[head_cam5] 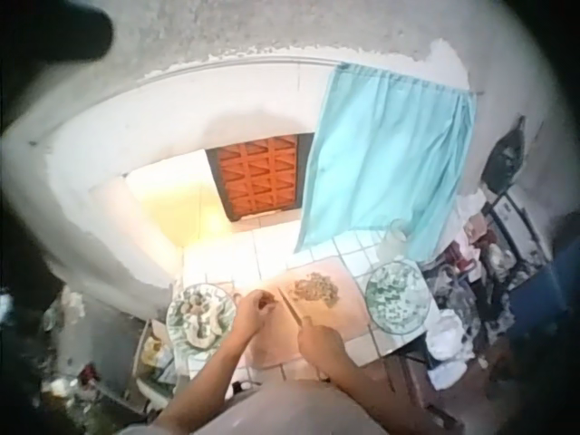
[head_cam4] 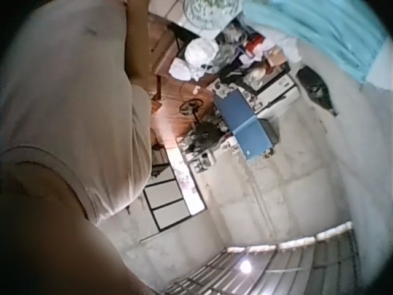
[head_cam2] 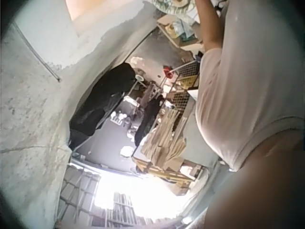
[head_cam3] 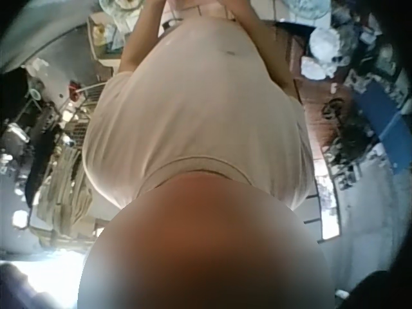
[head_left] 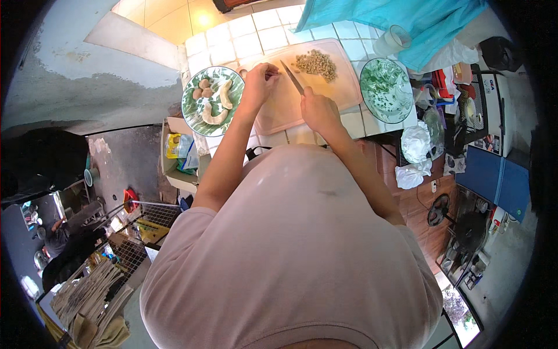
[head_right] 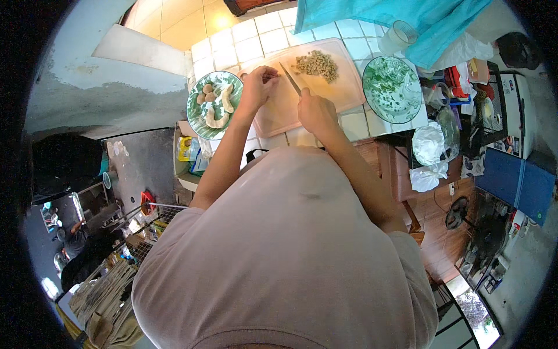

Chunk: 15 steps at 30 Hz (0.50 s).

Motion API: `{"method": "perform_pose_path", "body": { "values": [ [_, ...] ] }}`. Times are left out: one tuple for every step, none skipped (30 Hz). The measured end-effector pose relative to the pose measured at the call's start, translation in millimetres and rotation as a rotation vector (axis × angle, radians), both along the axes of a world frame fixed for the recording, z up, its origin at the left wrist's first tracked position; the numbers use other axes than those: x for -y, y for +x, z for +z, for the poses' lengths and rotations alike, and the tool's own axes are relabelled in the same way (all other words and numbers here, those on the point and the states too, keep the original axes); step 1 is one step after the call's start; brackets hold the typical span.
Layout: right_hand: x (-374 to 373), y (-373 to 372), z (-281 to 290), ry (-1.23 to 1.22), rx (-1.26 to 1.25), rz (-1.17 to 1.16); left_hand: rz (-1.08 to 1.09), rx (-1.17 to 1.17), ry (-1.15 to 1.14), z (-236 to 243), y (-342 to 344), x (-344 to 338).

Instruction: Chopping garlic or ginger into small pieces on a cutting board using a knife.

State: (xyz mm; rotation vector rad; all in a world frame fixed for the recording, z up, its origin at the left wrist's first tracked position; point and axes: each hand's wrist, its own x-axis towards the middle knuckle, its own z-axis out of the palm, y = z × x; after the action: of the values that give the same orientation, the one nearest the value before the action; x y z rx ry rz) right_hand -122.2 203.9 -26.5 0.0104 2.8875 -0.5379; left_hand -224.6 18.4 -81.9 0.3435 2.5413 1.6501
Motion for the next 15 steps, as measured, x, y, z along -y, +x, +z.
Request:
{"method": "perform_pose_path", "body": {
  "values": [
    [3, -2, 3, -0.005, 0.025, 0.002, 0.001, -0.001, -0.002, 0, 0, 0],
    [6, -4, 5, -0.011, 0.05, 0.004, -0.004, -0.007, -0.011, 0, 1, 1],
    [7, -5, 5, -0.012, 0.048, 0.006, -0.008, -0.015, -0.018, 0, 1, 1],
    [8, -6, 4, -0.003, 0.059, 0.015, -0.006, -0.017, -0.02, 0, 1, 1],
    [9, -7, 4, 0.006, 0.071, 0.023, -0.005, -0.008, -0.036, 0, 1, 2],
    [10, -7, 2, 0.005, 0.07, 0.023, -0.006, 0.001, -0.052, 2, 2, 2],
    [10, -7, 0, 0.011, 0.071, 0.026, -0.007, 0.001, -0.053, 4, 2, 1],
    [11, -7, -2, 0.017, 0.072, 0.029, -0.007, 0.022, -0.066, 6, 3, 1],
    [11, -7, -3, 0.017, 0.071, 0.03, -0.004, 0.042, -0.079, 6, 3, 2],
    [12, -7, -3, 0.014, 0.078, 0.034, -0.003, 0.042, -0.079, 6, 3, 2],
    [12, -8, -4, 0.011, 0.084, 0.037, 0.003, 0.047, -0.063, 6, 4, 2],
    [13, -8, -2, 0.01, 0.084, 0.038, 0.008, 0.054, -0.046, 6, 5, 2],
    [14, -7, 0, 0.005, 0.092, 0.039, 0.009, 0.054, -0.047, 6, 5, 2],
    [14, -8, 2, 0.001, 0.099, 0.041, 0.014, 0.036, -0.021, 6, 5, 2],
    [14, -8, -1, 0.0, 0.099, 0.039, 0.017, 0.018, 0.005, 5, 5, 1]
  ]
}}
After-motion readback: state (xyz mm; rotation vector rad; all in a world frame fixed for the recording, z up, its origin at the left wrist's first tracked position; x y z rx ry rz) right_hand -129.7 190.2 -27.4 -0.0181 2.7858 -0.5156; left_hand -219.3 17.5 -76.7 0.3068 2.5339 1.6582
